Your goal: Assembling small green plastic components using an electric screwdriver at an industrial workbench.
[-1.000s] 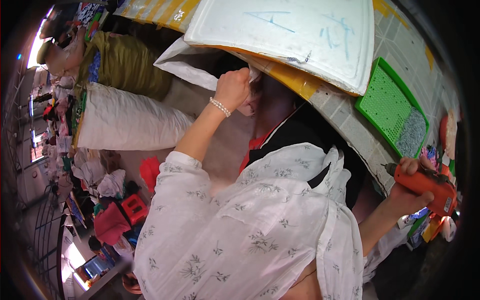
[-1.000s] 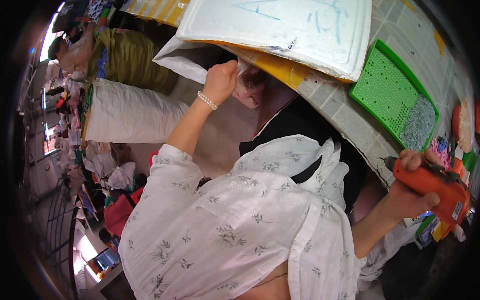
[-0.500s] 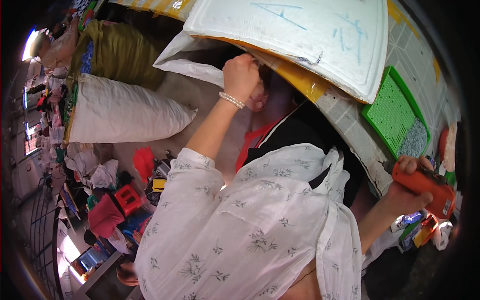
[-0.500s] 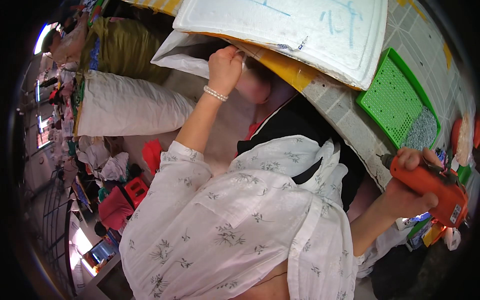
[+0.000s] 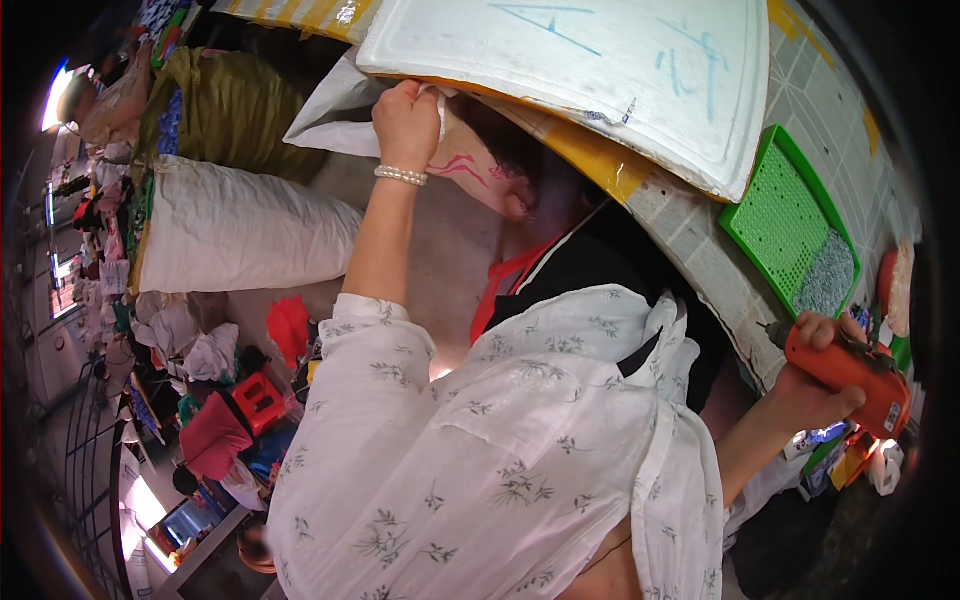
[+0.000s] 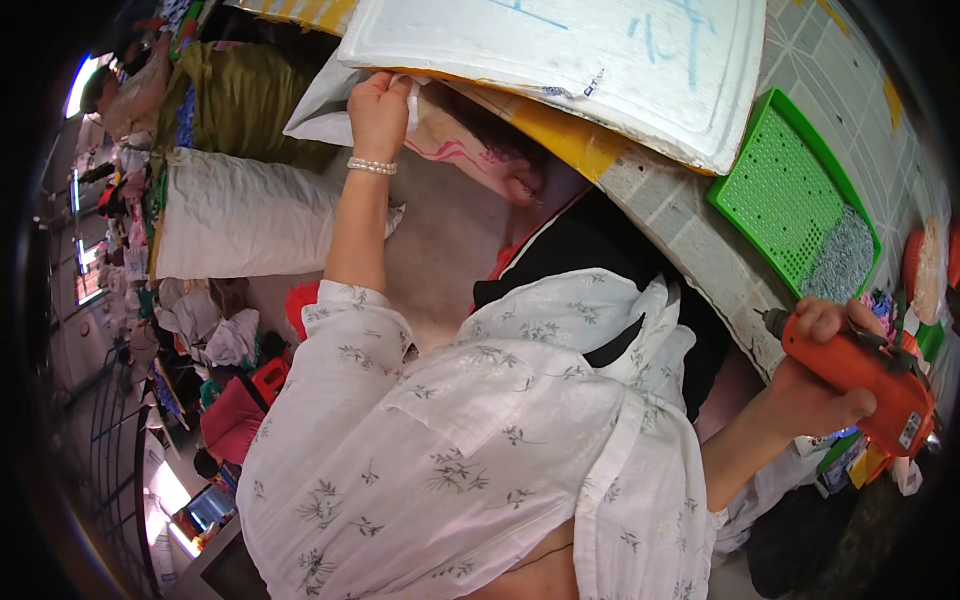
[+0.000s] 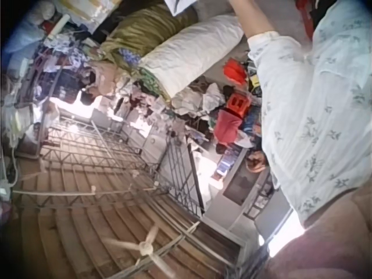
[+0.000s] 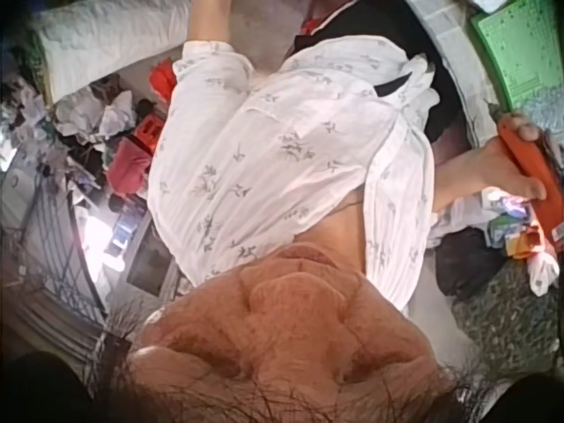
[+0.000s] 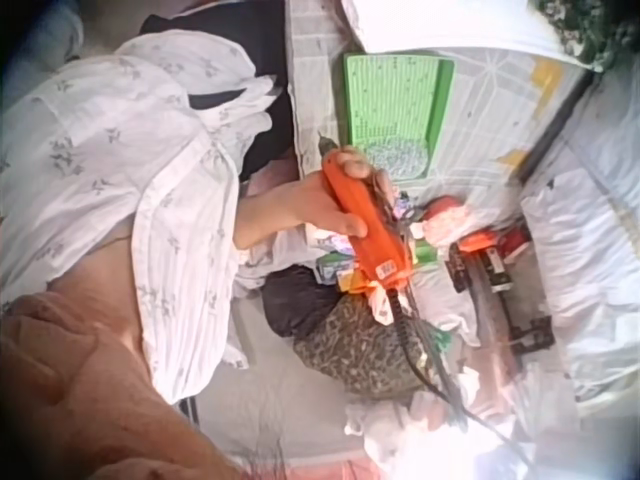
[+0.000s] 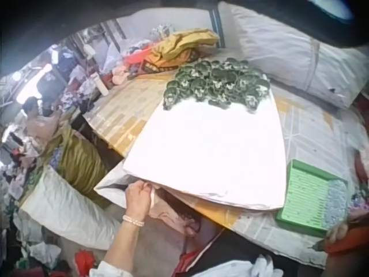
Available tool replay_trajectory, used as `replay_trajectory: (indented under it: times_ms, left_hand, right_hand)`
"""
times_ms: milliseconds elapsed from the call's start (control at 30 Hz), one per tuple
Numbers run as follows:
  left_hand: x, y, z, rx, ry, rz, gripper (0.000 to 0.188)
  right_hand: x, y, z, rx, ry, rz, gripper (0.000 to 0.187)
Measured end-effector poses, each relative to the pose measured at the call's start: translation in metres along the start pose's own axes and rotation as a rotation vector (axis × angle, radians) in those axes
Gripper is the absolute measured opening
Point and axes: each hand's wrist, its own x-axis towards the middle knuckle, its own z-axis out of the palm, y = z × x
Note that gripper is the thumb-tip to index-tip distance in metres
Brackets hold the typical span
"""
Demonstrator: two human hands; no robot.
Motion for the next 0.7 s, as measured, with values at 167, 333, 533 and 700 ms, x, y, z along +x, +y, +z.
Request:
replay_trajectory:
  times_ms: [167, 333, 533, 700]
  left_hand:
    - [0.008, -0.012, 0.001, -0.172, 0.109, -0.065, 0.018]
    - [0.017, -0.027, 0.002, -0.326, 0.202, -0.136, 0.018]
    - [-0.014, -0.020, -0.024, -0.127, 0.147, -0.195, 0.018]
    - [-0.010, -0.041, -0.046, -0.143, 0.149, -0.227, 0.020]
  right_hand:
    - [0.002, 0.004, 0.002, 0.013, -0.041, 0.004, 0.080]
    - [0.001, 0.003, 0.001, 0.015, -0.022, 0.024, 0.081]
    - [-0.001, 0.003, -0.008, 0.023, -0.009, 0.015, 0.082]
    - [-0.004, 0.003, -0.009, 0.026, 0.019, 0.010, 0.083]
